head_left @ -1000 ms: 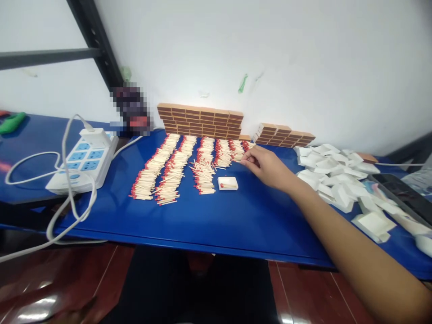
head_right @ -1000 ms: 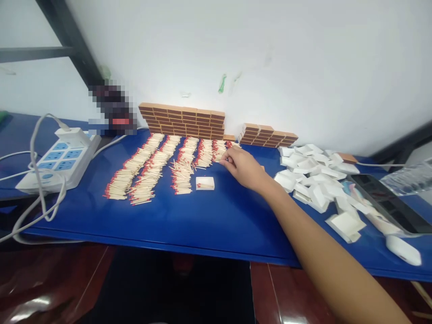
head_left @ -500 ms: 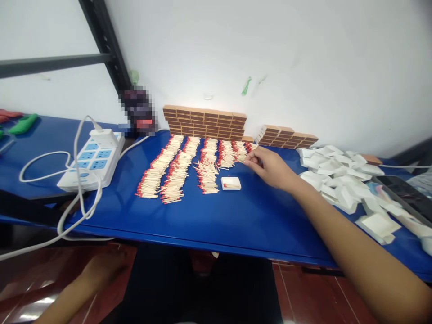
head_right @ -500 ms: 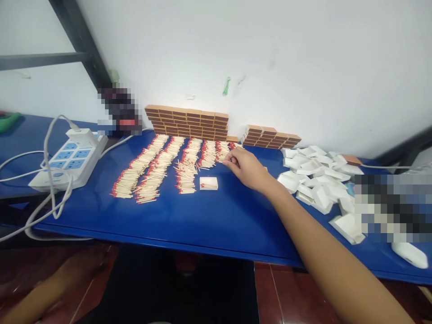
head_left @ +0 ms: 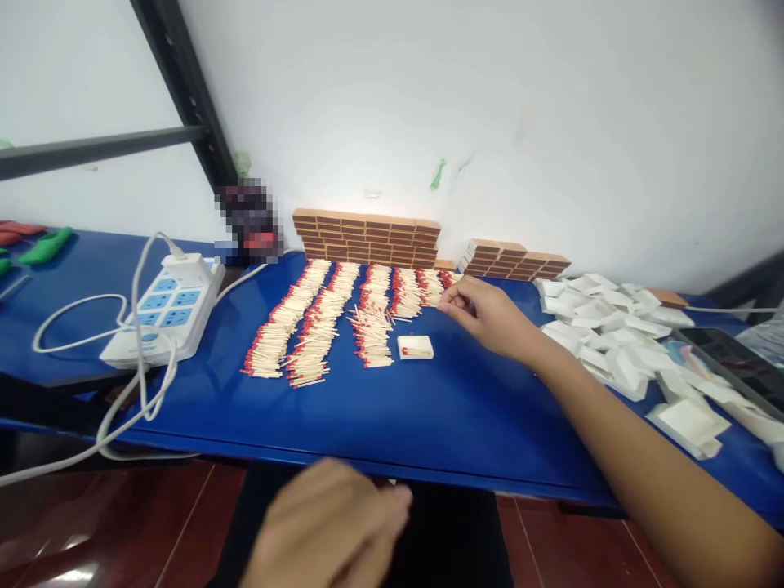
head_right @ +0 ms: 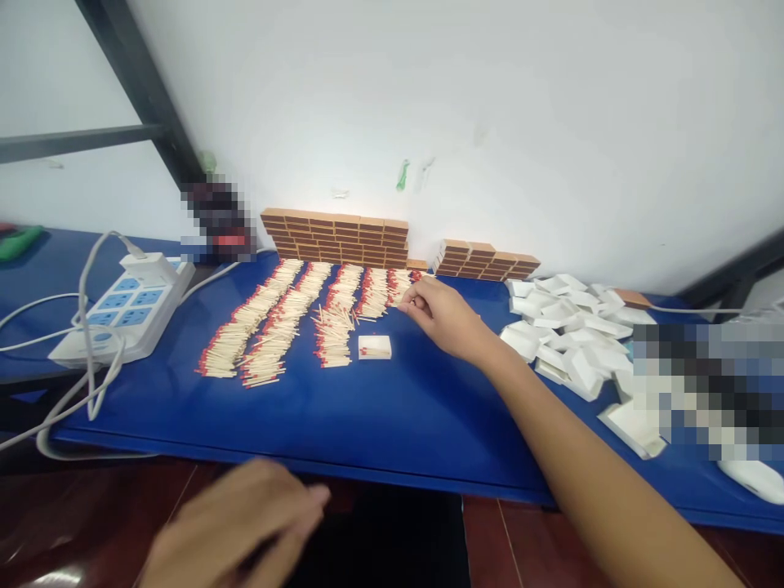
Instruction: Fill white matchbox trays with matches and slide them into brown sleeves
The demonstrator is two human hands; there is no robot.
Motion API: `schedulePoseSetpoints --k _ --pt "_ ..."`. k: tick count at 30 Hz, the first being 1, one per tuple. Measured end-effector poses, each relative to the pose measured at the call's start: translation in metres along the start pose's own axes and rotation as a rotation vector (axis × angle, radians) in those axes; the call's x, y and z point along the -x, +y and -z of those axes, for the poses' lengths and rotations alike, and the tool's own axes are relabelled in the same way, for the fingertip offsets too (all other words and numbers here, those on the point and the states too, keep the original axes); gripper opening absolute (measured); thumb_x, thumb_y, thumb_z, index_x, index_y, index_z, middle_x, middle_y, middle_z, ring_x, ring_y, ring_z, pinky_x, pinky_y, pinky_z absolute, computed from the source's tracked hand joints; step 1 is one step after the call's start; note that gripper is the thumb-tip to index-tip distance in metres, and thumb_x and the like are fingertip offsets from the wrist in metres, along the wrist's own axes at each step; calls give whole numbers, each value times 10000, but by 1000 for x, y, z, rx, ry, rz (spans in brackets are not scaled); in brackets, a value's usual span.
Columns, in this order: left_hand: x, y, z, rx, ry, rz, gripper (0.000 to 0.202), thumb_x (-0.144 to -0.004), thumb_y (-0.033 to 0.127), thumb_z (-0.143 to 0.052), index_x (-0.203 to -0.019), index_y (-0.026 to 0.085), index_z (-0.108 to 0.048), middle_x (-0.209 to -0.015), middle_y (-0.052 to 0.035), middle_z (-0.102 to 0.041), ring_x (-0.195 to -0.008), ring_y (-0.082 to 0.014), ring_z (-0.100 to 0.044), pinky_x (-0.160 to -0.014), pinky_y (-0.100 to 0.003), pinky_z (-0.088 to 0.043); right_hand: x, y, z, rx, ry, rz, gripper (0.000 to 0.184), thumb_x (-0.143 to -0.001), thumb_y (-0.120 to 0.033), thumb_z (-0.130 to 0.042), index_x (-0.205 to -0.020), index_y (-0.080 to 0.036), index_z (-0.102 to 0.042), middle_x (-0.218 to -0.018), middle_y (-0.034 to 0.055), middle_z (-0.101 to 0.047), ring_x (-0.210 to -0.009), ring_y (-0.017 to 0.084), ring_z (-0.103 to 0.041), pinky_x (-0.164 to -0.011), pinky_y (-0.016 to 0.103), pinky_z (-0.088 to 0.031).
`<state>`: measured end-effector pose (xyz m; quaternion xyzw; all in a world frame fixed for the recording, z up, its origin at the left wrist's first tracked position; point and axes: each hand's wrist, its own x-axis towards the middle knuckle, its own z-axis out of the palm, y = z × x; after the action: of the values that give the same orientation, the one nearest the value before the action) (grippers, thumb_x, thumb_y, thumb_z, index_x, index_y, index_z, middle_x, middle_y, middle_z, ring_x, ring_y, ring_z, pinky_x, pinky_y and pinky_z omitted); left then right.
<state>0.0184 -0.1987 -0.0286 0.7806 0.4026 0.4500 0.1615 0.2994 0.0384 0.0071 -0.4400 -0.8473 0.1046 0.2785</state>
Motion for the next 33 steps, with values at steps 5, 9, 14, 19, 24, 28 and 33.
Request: schedulePoseSetpoints --k 5,9,14,19,24,28,33 --pt "-112 -30 38 -265 28 -201 129 -964 246 -748 -1091 225 -759 -899 -22 -797 -833 -203 -720 -857 -388 -577 4 -24 8 -27 -141 53 184 -1021 -346 -594 -893 -230 -657 -796 28 -598 -710 192 -533 -668 330 -408" --pt "-181 -64 27 -424 -400 -227 384 -943 546 -746 -1072 188 -796 -939 -88 -775 -974 -297 -691 -862 -426 -528 6 -36 5 6 -235 81 164 -1014 -309 -601 -890 -227 -670 -798 30 -623 -726 191 -549 -675 321 -406" --pt "-213 -85 2 -527 -582 -391 589 -801 720 -800 -920 143 -777 -852 -93 -704 -855 -294 -654 -771 -410 -482 9 -39 -4 -10 -277 71 117 -1001 -268 -634 -906 -225 -687 -807 23 -637 -713 177 -550 -653 310 -396" --pt "-200 -97 -6 -421 -599 -398 611 -743 702 -855 -983 146 -776 -911 -66 -702 -891 -273 -646 -846 -417 -498 6 -31 -1 -16 -197 39 176 -1007 -321 -646 -874 -221 -701 -749 3 -595 -677 162 -521 -646 302 -375" --pt "-187 -102 -3 -389 -534 -356 478 -799 583 -855 -999 159 -763 -989 -77 -698 -1006 -289 -638 -959 -445 -503 -1 -1 2 69 -11 -64 171 -991 -295 -642 -861 -199 -698 -745 9 -567 -691 175 -521 -663 313 -370" --pt "-185 -102 -7 -324 -506 -342 282 -857 448 -830 -917 189 -736 -1010 -64 -701 -1037 -267 -641 -980 -427 -507 -3 12 -7 116 -6 -67 90 -971 -251 -659 -940 -198 -726 -804 25 -598 -731 191 -557 -693 317 -396" --pt "-184 -104 -10 -297 -500 -333 254 -865 412 -823 -921 184 -725 -1029 -68 -707 -1059 -272 -642 -1005 -442 -508 -6 14 -15 176 -58 -52 97 -977 -210 -639 -987 -195 -734 -893 63 -644 -806 217 -598 -736 330 -429"
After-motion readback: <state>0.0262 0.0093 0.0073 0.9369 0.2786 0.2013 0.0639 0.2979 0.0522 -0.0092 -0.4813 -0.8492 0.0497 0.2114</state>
